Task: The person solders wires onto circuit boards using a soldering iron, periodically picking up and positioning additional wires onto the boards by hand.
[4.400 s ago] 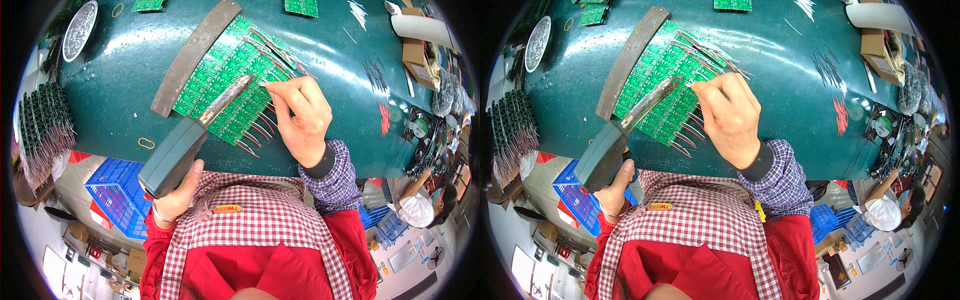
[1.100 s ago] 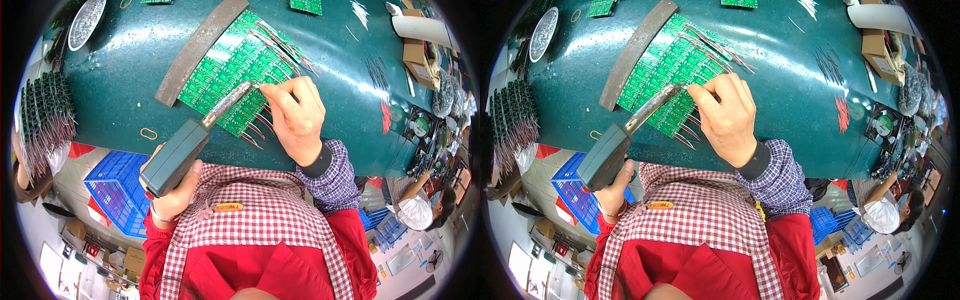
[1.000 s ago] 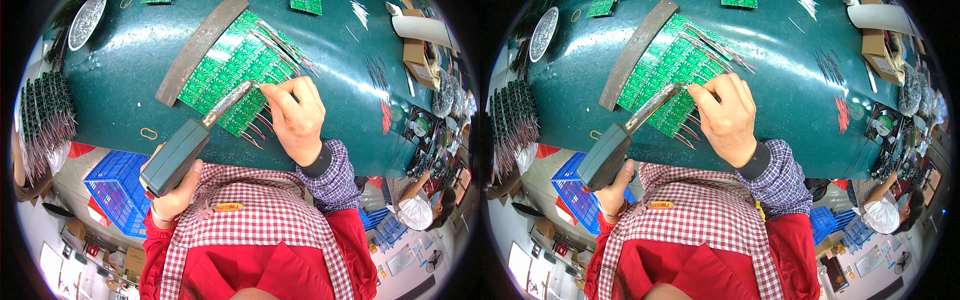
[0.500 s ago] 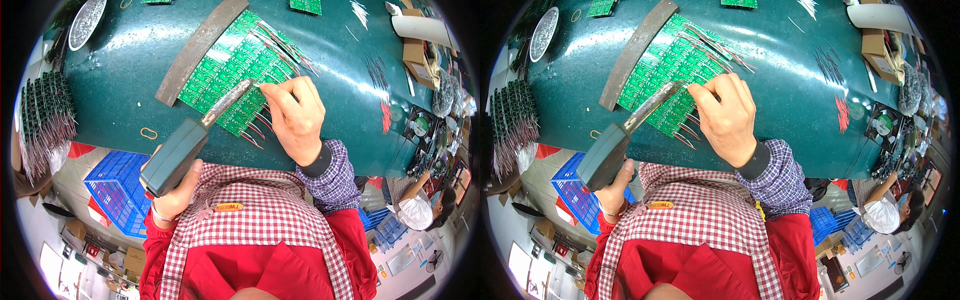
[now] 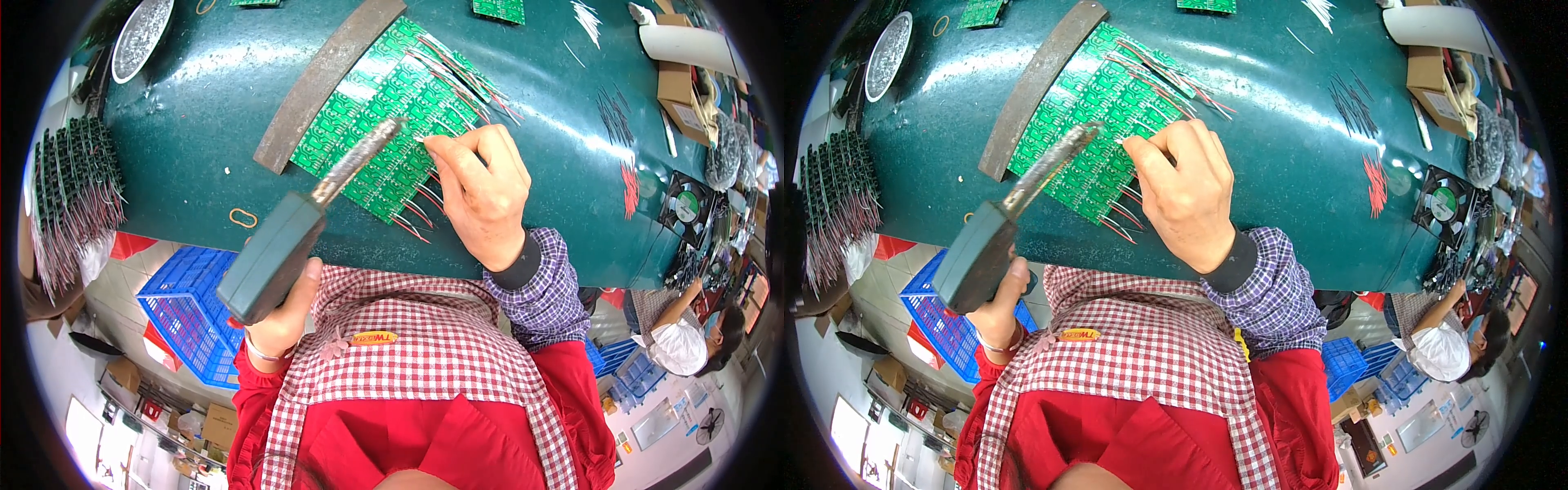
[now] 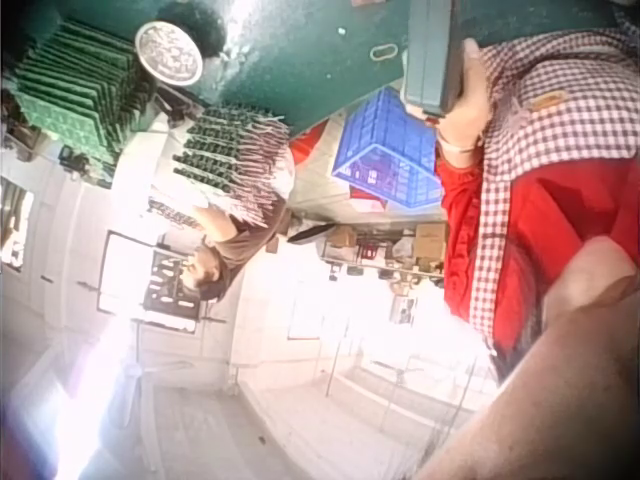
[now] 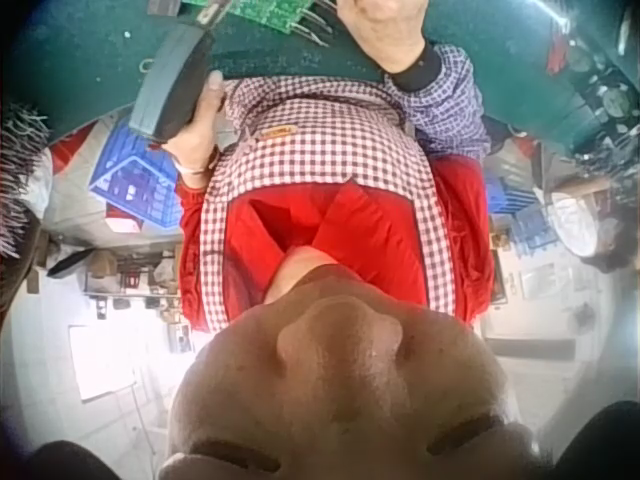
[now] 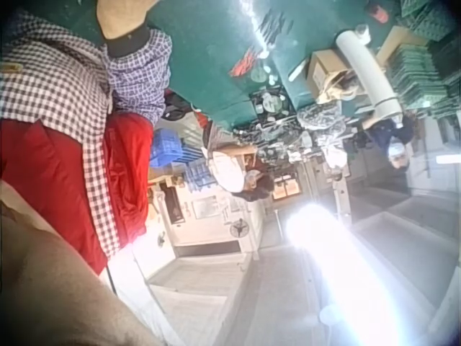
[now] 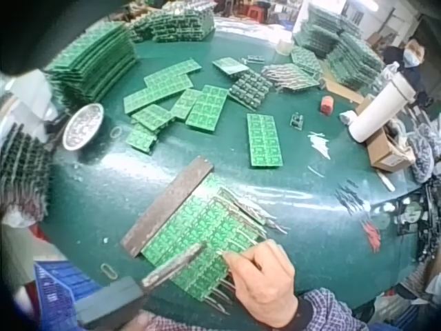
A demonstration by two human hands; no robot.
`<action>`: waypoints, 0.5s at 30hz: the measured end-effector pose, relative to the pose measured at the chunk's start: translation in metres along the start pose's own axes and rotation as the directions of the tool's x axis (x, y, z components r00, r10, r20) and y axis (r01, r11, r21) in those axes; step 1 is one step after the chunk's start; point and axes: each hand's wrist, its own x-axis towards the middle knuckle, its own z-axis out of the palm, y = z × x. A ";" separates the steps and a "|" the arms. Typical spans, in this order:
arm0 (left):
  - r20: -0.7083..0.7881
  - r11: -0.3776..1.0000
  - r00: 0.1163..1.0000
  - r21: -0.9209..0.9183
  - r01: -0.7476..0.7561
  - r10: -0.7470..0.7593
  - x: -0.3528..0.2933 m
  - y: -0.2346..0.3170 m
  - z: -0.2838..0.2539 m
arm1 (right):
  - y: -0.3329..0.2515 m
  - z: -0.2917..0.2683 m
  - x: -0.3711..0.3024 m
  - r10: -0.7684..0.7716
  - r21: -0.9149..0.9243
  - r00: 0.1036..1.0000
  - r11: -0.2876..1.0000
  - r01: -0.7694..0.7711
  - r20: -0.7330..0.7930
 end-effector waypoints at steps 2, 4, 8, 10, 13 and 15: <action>-0.056 0.999 0.998 -0.044 -0.030 0.028 -0.002 -0.007 -0.003 | -0.001 0.000 0.001 0.004 0.005 1.000 1.000 -0.004 0.001; -0.108 0.989 0.994 -0.149 0.017 -0.033 0.004 0.004 0.001 | 0.000 0.002 0.000 0.003 0.002 1.000 1.000 -0.003 -0.001; -0.168 0.868 0.983 -0.495 -0.016 -0.078 0.028 0.016 -0.001 | 0.001 0.003 0.001 0.005 0.000 1.000 1.000 -0.005 -0.008; -0.125 0.785 0.988 -0.619 -0.005 -0.092 0.041 0.014 -0.016 | 0.001 0.004 0.001 0.003 -0.004 1.000 1.000 -0.004 -0.014; -0.114 0.719 0.993 -0.692 -0.071 -0.011 0.052 0.008 -0.053 | 0.000 0.004 0.003 -0.005 0.006 1.000 1.000 0.005 -0.023; -0.291 0.702 0.952 -0.658 -0.274 0.098 0.051 0.026 -0.068 | -0.006 0.003 0.005 -0.024 0.059 0.999 0.998 0.026 -0.031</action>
